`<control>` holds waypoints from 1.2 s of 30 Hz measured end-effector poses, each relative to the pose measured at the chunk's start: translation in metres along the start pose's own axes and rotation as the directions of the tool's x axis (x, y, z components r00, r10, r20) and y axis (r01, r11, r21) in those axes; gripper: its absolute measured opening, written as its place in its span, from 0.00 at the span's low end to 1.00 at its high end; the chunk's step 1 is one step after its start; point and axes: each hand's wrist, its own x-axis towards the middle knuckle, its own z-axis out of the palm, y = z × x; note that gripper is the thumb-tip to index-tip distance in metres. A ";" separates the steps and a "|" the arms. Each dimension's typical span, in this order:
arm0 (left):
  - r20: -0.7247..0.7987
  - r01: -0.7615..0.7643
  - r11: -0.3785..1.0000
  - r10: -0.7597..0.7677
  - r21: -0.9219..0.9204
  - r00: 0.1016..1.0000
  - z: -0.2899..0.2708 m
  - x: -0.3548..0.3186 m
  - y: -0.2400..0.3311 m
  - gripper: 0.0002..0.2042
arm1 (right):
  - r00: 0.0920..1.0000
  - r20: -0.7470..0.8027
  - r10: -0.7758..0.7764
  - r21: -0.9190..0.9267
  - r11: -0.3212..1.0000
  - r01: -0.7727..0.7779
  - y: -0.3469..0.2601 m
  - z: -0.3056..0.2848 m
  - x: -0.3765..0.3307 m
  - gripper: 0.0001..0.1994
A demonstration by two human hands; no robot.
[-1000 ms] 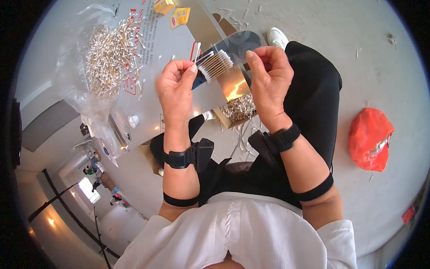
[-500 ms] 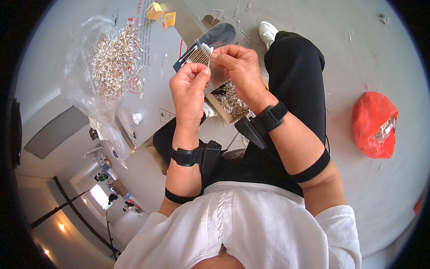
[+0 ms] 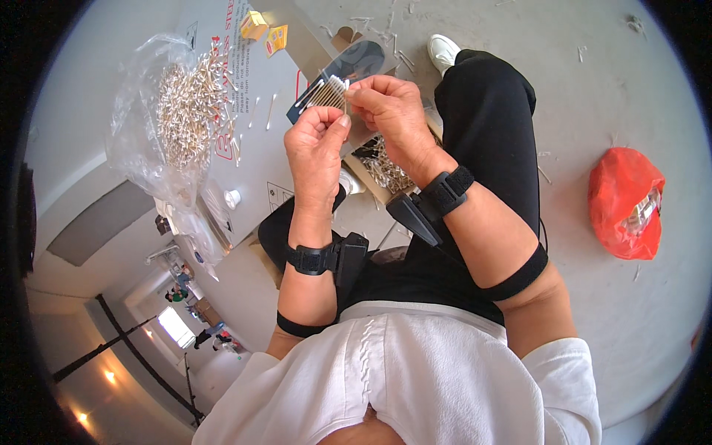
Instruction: The recorder is manually packaging cotton swabs by aligning them on a card and placing them into a small plastic bag.
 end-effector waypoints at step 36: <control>0.084 -0.602 0.714 0.618 0.357 0.782 -0.015 0.014 -0.006 0.05 | 0.955 0.277 -0.110 -0.033 0.992 0.124 -0.007 0.002 -0.005 0.05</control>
